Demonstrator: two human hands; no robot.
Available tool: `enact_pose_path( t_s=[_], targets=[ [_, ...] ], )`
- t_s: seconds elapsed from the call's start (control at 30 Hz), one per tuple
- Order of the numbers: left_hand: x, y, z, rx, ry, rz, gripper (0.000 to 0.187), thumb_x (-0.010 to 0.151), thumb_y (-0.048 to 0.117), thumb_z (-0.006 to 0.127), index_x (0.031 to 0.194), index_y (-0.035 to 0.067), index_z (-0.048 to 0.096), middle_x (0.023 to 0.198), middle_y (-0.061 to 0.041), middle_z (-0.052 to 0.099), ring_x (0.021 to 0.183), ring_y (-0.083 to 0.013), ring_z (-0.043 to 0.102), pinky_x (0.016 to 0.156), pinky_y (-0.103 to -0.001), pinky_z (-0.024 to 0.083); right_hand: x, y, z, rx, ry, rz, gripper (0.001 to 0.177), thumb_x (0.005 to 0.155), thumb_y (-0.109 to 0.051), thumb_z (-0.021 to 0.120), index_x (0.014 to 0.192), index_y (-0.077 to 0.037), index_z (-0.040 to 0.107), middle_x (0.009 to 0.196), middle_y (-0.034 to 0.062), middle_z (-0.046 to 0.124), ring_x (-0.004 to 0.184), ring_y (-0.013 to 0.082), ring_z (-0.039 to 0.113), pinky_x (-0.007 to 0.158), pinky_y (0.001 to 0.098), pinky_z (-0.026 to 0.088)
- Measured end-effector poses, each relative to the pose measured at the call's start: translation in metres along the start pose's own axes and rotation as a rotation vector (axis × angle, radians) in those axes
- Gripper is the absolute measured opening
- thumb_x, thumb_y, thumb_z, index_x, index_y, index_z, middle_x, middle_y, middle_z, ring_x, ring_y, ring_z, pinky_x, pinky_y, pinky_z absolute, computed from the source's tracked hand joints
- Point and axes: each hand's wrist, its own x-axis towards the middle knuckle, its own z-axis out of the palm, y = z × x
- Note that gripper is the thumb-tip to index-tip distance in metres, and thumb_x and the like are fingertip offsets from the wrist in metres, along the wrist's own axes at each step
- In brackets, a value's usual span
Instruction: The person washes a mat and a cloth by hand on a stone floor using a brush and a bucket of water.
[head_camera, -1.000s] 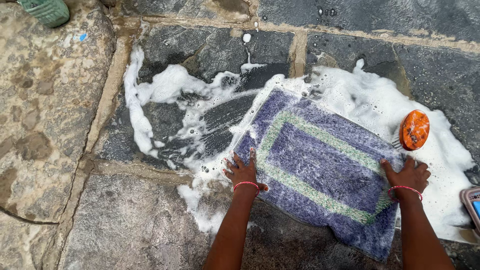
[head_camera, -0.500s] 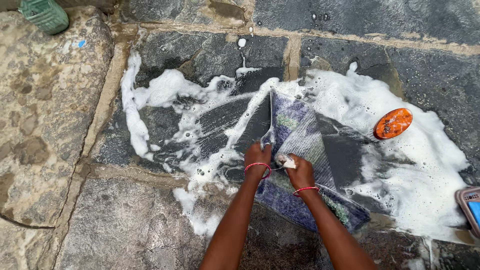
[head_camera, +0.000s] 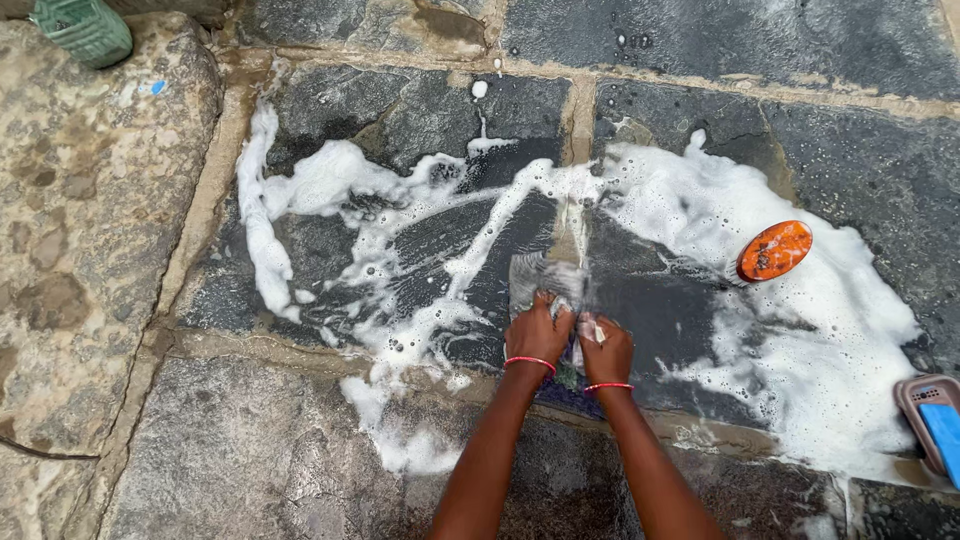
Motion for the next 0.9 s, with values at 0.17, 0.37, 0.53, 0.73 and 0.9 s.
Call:
enact_pose_path(
  t_s=[0.17,0.37,0.53,0.73,0.9],
  targets=[
    [-0.014,-0.020,-0.001,0.045,-0.006,0.068,0.082,0.092,0.049,0.064,0.147,-0.007,0.040,0.113,-0.024,0.072,0.111,-0.0372,0.069,0.114,-0.061,0.039,-0.013,0.035,-0.017,-0.359,-0.105,0.067,0.034,0.096,-0.039,0.062,0.113,-0.011,0.069,0.126,0.0133,0.063,0.130,0.0369,0.050,0.115,0.0618,0.029],
    [0.032,-0.048,-0.029,-0.265,0.348,-0.244,0.073,0.093,0.068,0.047,0.151,0.025,0.047,0.154,-0.014,0.041,0.142,-0.0372,0.033,0.110,-0.074,0.019,-0.011,0.030,-0.023,-0.390,0.265,0.086,0.047,0.111,-0.048,0.051,0.146,-0.018,0.059,0.154,0.0252,0.042,0.145,0.0454,0.028,0.115,0.0722,0.007],
    [0.039,0.010,-0.004,-0.365,0.033,0.015,0.047,0.097,0.052,0.055,0.121,0.014,0.071,0.127,-0.015,0.064,0.117,-0.0340,0.062,0.100,-0.053,0.044,0.032,-0.032,0.047,0.546,-0.030,0.230,0.047,0.107,-0.038,0.049,0.141,-0.006,0.056,0.139,0.0144,0.060,0.130,0.0246,0.054,0.111,0.0395,0.040],
    [0.004,0.010,0.007,-0.616,0.355,0.150,0.039,0.090,0.037,0.066,0.102,0.001,0.076,0.094,-0.021,0.077,0.088,-0.0373,0.075,0.080,-0.044,0.056,0.001,-0.008,0.044,0.296,0.157,0.027,0.031,0.103,-0.020,0.055,0.124,0.000,0.068,0.111,0.0152,0.074,0.102,0.0268,0.071,0.092,0.0347,0.055],
    [0.013,-0.008,0.020,-0.103,0.151,-0.115,0.046,0.099,0.048,0.055,0.114,0.009,0.074,0.108,-0.021,0.074,0.104,-0.0368,0.070,0.095,-0.049,0.049,0.019,0.008,0.054,0.153,-0.030,0.220,0.035,0.105,-0.028,0.058,0.127,-0.002,0.065,0.118,0.0158,0.072,0.111,0.0294,0.069,0.097,0.0416,0.052]
  ],
)
